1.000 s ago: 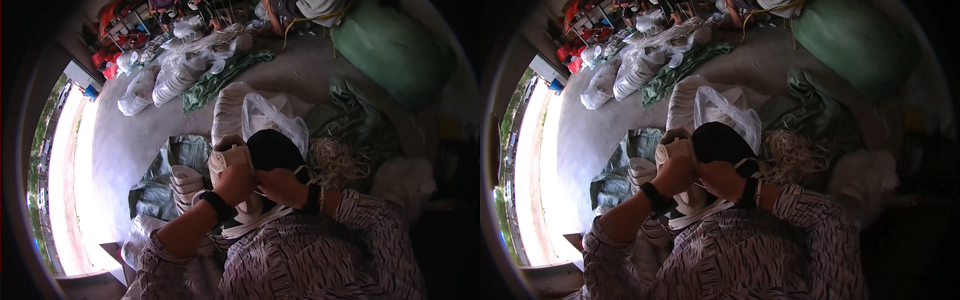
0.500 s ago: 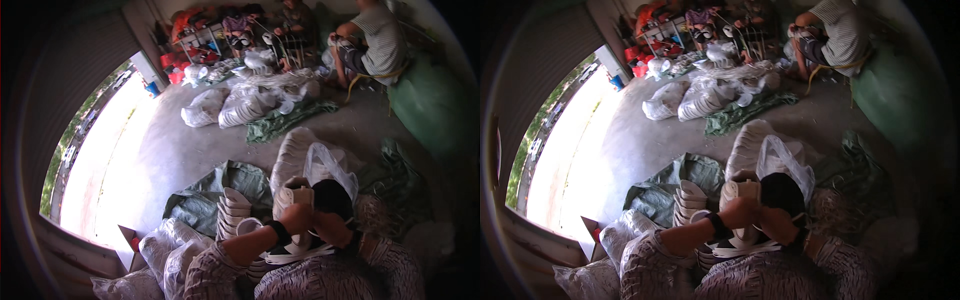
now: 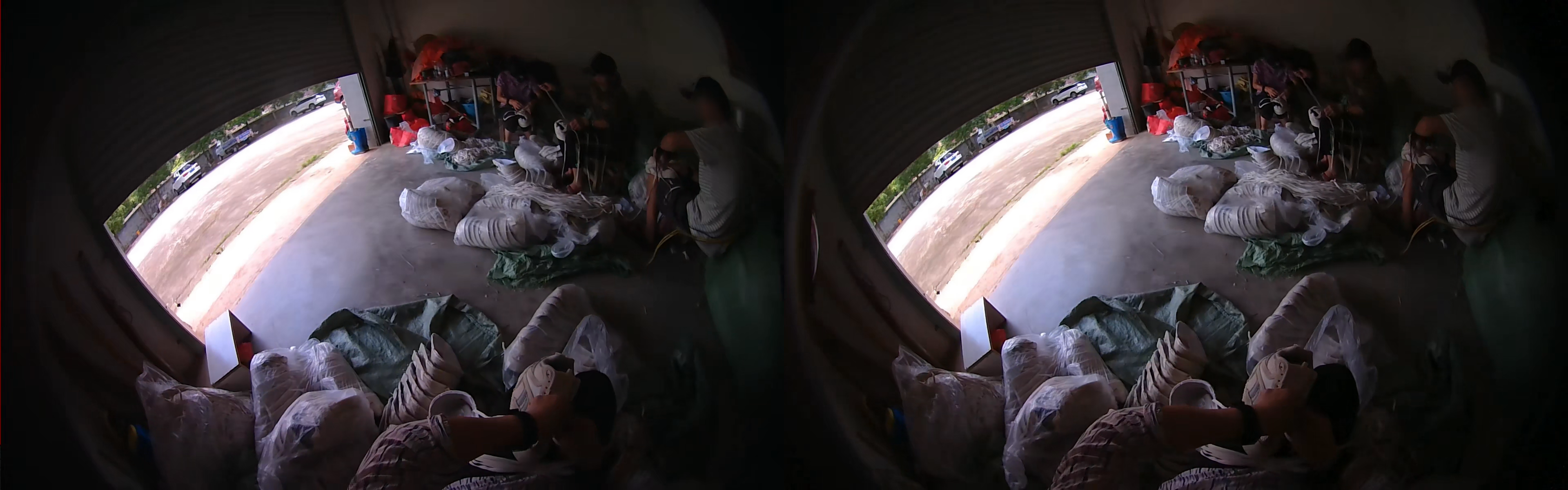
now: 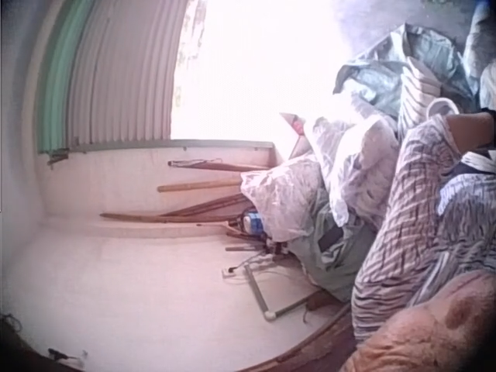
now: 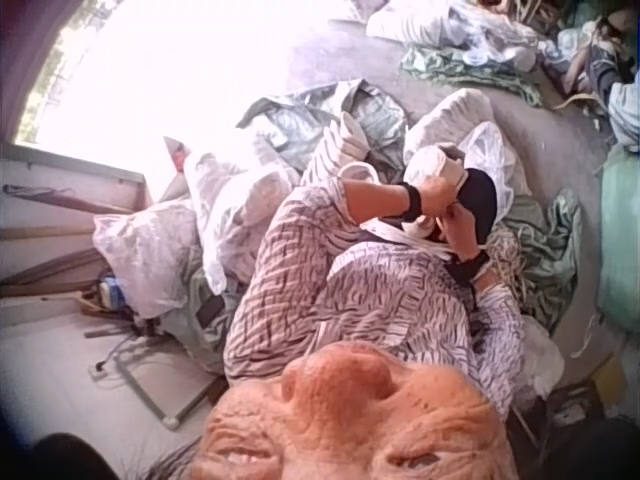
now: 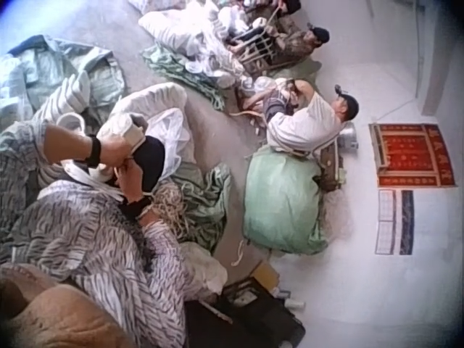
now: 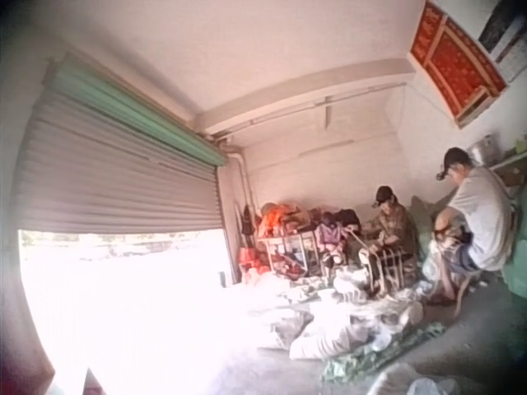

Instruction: Lacing a pair of beige athletic shoes.

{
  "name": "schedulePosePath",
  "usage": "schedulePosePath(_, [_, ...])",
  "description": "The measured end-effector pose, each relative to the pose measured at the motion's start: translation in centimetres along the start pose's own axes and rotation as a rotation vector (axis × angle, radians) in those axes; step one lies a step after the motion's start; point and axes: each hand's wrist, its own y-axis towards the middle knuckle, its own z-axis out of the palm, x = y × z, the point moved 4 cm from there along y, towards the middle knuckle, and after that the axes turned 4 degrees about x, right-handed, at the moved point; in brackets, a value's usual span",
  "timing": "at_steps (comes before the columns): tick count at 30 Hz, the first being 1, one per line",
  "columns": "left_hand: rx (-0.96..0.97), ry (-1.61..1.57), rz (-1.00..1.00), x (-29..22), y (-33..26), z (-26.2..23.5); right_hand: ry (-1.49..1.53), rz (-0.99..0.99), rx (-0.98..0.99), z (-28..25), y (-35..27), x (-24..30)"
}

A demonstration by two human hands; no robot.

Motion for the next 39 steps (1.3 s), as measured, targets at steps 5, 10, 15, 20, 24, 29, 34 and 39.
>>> schedulePosePath(5, [0.045,0.057,-0.036,0.3,-0.6,-0.1,-0.336,-0.387,0.323,-13.6,3.4,25.7])
schedulePosePath(10, [-0.039,-0.013,0.026,0.4,-0.3,0.5,-0.183,-0.544,0.103,-13.1,2.1,23.3])
schedulePosePath(15, [0.042,0.019,-0.023,1.0,-0.2,0.7,-0.069,-0.797,-0.095,-13.1,0.6,24.2])
schedulePosePath(20, [0.023,0.016,-0.05,-0.1,-0.7,-0.4,-0.283,-0.385,0.23,-13.2,2.8,25.2])
schedulePosePath(24, [0.033,0.031,-0.033,0.1,-0.7,-0.3,-0.214,-0.367,-0.05,-13.0,2.3,25.7])
schedulePosePath(29, [-0.068,0.152,0.061,0.7,-0.2,1.5,-0.205,-0.325,-0.083,-14.2,1.7,26.1])
schedulePosePath(34, [0.007,0.079,-0.025,-0.4,-1.2,-0.4,-0.18,-0.4,0.079,-14.4,2.6,25.5])
schedulePosePath(39, [-0.041,-0.025,0.04,0.5,-1.5,-0.6,-0.007,-0.195,0.12,-14.3,3.2,25.0])
